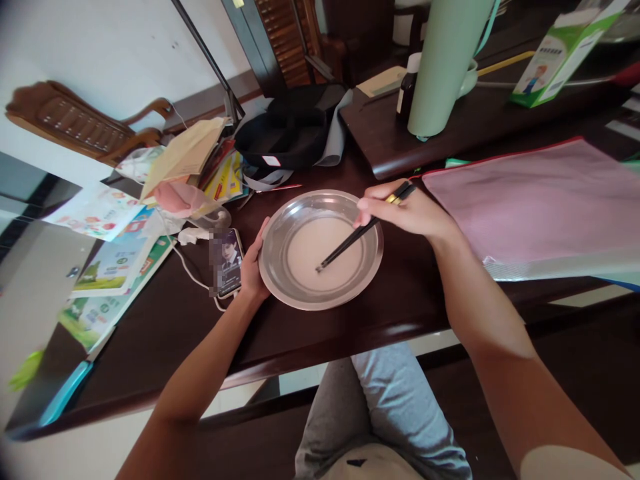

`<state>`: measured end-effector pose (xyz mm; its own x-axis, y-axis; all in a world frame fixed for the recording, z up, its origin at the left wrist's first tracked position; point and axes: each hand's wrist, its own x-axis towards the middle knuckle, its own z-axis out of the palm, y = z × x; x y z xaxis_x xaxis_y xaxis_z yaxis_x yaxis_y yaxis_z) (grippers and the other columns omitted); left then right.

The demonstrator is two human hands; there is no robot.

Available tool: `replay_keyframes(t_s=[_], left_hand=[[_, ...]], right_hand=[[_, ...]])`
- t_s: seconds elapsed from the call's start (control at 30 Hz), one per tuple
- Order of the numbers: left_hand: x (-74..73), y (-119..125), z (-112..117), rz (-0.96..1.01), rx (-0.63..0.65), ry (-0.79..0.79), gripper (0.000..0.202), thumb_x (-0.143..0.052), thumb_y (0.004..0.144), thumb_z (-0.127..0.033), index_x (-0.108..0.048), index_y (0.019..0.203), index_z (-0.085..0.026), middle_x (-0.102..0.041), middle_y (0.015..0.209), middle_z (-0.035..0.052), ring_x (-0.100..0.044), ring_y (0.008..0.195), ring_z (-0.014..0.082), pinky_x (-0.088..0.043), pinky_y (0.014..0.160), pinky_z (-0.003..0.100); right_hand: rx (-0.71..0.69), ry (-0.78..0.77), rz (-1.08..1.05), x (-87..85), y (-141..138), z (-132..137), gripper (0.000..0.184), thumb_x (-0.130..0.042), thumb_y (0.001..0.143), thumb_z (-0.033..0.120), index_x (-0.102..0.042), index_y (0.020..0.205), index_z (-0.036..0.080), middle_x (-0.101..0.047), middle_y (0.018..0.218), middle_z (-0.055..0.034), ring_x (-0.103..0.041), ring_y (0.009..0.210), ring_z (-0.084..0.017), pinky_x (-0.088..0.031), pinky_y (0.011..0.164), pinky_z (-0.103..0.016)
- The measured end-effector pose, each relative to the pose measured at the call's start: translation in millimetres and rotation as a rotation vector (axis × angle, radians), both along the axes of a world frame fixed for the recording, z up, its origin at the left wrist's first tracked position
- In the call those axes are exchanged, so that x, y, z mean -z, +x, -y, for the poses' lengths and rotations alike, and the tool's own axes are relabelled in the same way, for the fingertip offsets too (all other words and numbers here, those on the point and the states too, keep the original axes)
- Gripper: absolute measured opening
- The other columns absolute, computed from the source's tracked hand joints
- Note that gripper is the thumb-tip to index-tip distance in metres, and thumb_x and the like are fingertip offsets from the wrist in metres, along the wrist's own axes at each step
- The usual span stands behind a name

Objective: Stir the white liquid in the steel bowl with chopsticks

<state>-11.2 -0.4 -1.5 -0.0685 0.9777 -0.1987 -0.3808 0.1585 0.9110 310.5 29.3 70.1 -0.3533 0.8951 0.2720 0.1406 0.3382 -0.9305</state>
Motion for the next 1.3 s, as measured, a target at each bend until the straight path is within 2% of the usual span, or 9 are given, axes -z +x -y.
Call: replay_keyframes(t_s=[0.13,0.27,0.47,0.67,0.87,0.97,1.1,1.2,1.3], left_hand=[[-0.6,0,0,0.003,0.01,0.007,0.061,-0.071,0.098,-0.047,-0.065,0.158,-0.033,-0.06,0.17,0.0028,-0.047,0.164,0.0346,-0.035,0.138,0.05],[-0.4,1,0,0.012,-0.027,-0.021,0.058,-0.069,0.1,-0.044,-0.065,0.157,-0.033,-0.057,0.173,0.0008,-0.04,0.169,0.0327,-0.032,0.139,0.049],[-2.4,2,1,-0.009,-0.006,0.002,0.057,-0.069,0.099,-0.045,-0.068,0.155,-0.032,-0.061,0.169,0.0015,-0.047,0.165,0.0337,-0.036,0.138,0.048],[-1.6,1,1,-0.019,0.0,-0.005,0.058,-0.07,0.098,-0.048,-0.067,0.154,-0.033,-0.055,0.174,0.0015,-0.039,0.169,0.0338,-0.031,0.139,0.05],[-4.2,3,2,-0.01,-0.007,-0.007,0.057,-0.069,0.098,-0.045,-0.068,0.154,-0.032,-0.061,0.17,0.0015,-0.044,0.166,0.0347,-0.033,0.139,0.049],[-4.8,3,2,-0.017,0.011,-0.005,0.059,-0.072,0.097,-0.048,-0.068,0.154,-0.033,-0.063,0.168,0.0019,-0.048,0.163,0.0366,-0.038,0.137,0.051],[-2.9,1,1,-0.028,0.009,0.002,0.061,-0.074,0.095,-0.05,-0.068,0.153,-0.034,-0.062,0.169,0.0029,-0.04,0.168,0.0359,-0.034,0.139,0.051],[-2.8,1,1,-0.034,0.005,0.005,0.061,-0.074,0.095,-0.05,-0.068,0.153,-0.034,-0.062,0.169,0.0023,-0.036,0.17,0.0348,-0.031,0.139,0.05],[-4.4,3,2,-0.024,0.007,0.002,0.061,-0.073,0.096,-0.049,-0.067,0.155,-0.034,-0.061,0.169,0.0019,-0.044,0.166,0.0358,-0.035,0.138,0.05]], right_hand=[[0.073,0.027,0.049,0.7,-3,-1,0.048,-0.08,0.091,0.068,-0.082,0.071,0.025,-0.085,0.081,-0.0045,-0.08,0.082,-0.022,-0.056,0.081,-0.034],[0.21,0.04,-0.056,-2.9,7,-1,0.053,-0.081,0.091,0.068,-0.077,0.06,0.025,-0.077,0.065,-0.0024,-0.076,0.069,-0.02,-0.054,0.076,-0.034],[-0.002,-0.009,0.043,-1.2,-3,1,0.05,-0.081,0.09,0.069,-0.08,0.068,0.024,-0.084,0.077,-0.0047,-0.079,0.078,-0.022,-0.056,0.078,-0.034],[0.217,0.061,-0.005,-4.2,6,-1,0.054,-0.08,0.089,0.072,-0.078,0.063,0.025,-0.08,0.069,-0.0035,-0.078,0.073,-0.023,-0.056,0.077,-0.036],[-0.02,-0.026,0.047,-5.7,-3,2,0.053,-0.08,0.088,0.073,-0.08,0.066,0.025,-0.084,0.075,-0.0043,-0.078,0.075,-0.022,-0.059,0.076,-0.035],[0.057,-0.004,0.061,-5.8,-4,2,0.05,-0.082,0.086,0.073,-0.081,0.068,0.026,-0.086,0.081,-0.0048,-0.079,0.081,-0.024,-0.059,0.079,-0.035],[0.203,0.023,-0.017,-8.3,9,1,0.053,-0.083,0.086,0.072,-0.077,0.06,0.026,-0.079,0.067,-0.003,-0.077,0.07,-0.023,-0.057,0.077,-0.037],[0.101,-0.007,-0.035,-6.6,9,2,0.055,-0.082,0.089,0.07,-0.076,0.059,0.025,-0.077,0.065,-0.003,-0.076,0.066,-0.021,-0.055,0.072,-0.035],[-0.017,-0.021,0.03,-2.3,0,2,0.048,-0.082,0.089,0.068,-0.082,0.068,0.024,-0.084,0.076,-0.0052,-0.079,0.077,-0.022,-0.056,0.076,-0.034]])
